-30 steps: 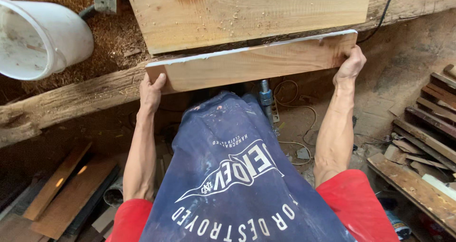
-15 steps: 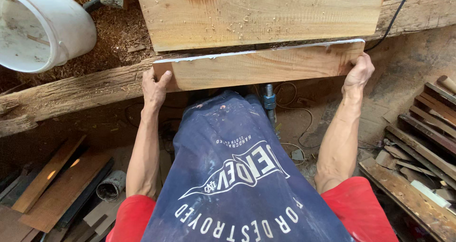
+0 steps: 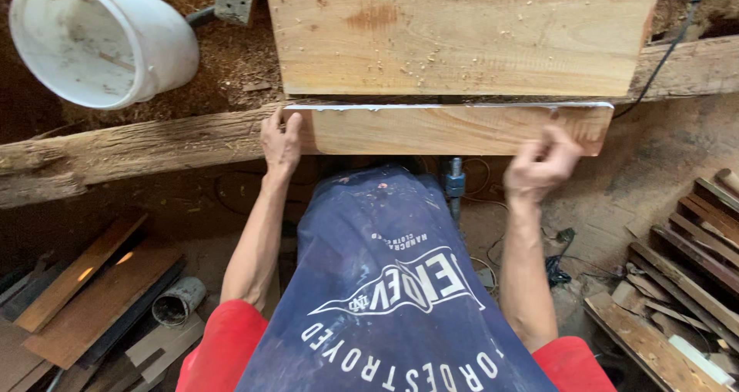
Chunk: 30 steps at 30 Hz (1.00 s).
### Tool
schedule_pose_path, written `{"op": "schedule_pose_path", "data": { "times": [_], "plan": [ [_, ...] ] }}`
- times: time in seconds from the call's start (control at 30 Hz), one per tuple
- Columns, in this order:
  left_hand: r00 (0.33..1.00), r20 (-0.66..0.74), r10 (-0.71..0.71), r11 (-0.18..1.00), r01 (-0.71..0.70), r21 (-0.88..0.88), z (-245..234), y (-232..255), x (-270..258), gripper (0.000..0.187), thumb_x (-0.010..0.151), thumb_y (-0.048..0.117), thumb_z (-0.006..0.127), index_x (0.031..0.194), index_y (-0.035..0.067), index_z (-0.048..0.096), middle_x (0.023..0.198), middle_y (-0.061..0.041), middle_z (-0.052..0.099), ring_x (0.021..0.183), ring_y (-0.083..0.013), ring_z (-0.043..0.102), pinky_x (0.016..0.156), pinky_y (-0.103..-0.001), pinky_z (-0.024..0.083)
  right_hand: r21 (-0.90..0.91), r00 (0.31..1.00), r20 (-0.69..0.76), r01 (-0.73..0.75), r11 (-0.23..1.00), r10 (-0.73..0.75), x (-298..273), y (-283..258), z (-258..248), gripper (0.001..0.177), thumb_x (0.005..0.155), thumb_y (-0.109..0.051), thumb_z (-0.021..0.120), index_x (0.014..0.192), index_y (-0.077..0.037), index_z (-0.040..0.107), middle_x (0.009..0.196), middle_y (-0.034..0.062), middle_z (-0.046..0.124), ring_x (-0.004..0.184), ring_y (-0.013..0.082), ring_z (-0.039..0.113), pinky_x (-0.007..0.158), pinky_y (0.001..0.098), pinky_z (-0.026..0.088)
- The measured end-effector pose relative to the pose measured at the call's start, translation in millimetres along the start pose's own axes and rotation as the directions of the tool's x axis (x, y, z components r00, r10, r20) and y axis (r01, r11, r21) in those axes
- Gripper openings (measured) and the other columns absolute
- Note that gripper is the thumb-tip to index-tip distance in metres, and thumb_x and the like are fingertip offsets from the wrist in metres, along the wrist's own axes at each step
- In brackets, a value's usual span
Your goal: The person aligns two wooden boards with glue applied along the seam and secures them using a large clamp. They then use a hammer to tap the boards together, ensuring a tight fit, and continue to tighten the clamp to hold the joint in place.
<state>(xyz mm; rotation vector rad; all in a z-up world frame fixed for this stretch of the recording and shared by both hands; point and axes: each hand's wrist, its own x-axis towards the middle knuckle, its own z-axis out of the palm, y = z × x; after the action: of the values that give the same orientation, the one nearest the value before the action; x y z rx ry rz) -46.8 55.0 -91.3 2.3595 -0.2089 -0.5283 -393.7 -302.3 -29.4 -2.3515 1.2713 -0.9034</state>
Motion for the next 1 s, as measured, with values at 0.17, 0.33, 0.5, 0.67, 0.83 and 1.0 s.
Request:
{"op": "schedule_pose_path", "data": {
  "times": [0.17,0.33,0.5,0.67,0.83,1.0],
  "plan": [
    [0.996,-0.067,-0.059,0.997,0.056,-0.045,12,14,-1,0.06,0.093,0.045,0.066,0.133,-0.001,0.062,0.123,-0.025,0.059,0.113,-0.0365,0.061,0.099,-0.043,0.049,0.141,0.958,0.282,0.019,0.99,-0.059,-23,-125,34,0.011,0.098,-0.008,0.069,0.106,-0.002,0.066,0.096,0.0128,0.063,0.077,0.0203,0.062,0.065,0.0341,0.055],
    [0.998,-0.049,-0.042,0.999,0.043,0.016,12,9,2,0.056,0.096,0.045,0.063,0.131,0.001,0.064,0.122,-0.023,0.061,0.114,-0.0353,0.06,0.099,-0.046,0.048,0.264,0.934,0.358,-0.095,0.96,-0.006,-45,-167,39,0.013,0.096,-0.014,0.073,0.102,-0.002,0.072,0.094,0.0138,0.073,0.08,0.0232,0.071,0.068,0.0344,0.058],
    [0.987,0.004,-0.162,0.984,0.162,0.074,-6,31,53,0.061,0.097,0.048,0.057,0.136,0.0,0.058,0.127,-0.022,0.057,0.117,-0.0312,0.055,0.097,-0.049,0.046,0.264,0.882,0.389,-0.382,0.886,0.265,-54,-176,28,0.019,0.097,-0.016,0.068,0.106,0.0,0.073,0.09,0.014,0.074,0.076,0.0206,0.074,0.069,0.0326,0.058],
    [0.918,0.329,-0.223,0.933,0.298,-0.2,-8,52,107,0.068,0.098,0.048,0.051,0.149,0.002,0.047,0.138,-0.018,0.055,0.121,-0.0309,0.052,0.11,-0.056,0.038,0.182,0.861,-0.046,-0.491,0.852,0.506,-34,-115,18,0.019,0.101,-0.017,0.067,0.113,-0.002,0.068,0.103,0.0138,0.072,0.089,0.0236,0.07,0.078,0.0338,0.057],
    [0.862,0.442,-0.248,0.935,0.332,-0.123,15,43,147,0.069,0.096,0.054,0.062,0.136,-0.002,0.054,0.138,-0.02,0.054,0.132,-0.0306,0.048,0.119,-0.052,0.03,0.564,0.372,0.017,-0.77,0.298,0.928,-35,-47,7,0.057,0.096,-0.017,0.07,0.143,-0.009,0.039,0.129,0.0108,0.053,0.113,0.0254,0.057,0.085,0.0404,0.054],
    [0.874,0.362,-0.323,0.92,0.38,-0.095,5,36,151,0.063,0.092,0.059,0.069,0.11,-0.001,0.062,0.122,-0.02,0.065,0.122,-0.0306,0.056,0.113,-0.054,0.037,0.664,0.388,0.615,-0.725,-0.185,0.687,-46,-29,16,0.05,0.092,-0.014,0.075,0.137,-0.007,0.054,0.127,0.0082,0.064,0.117,0.0271,0.059,0.096,0.0507,0.051]
  ]
}}
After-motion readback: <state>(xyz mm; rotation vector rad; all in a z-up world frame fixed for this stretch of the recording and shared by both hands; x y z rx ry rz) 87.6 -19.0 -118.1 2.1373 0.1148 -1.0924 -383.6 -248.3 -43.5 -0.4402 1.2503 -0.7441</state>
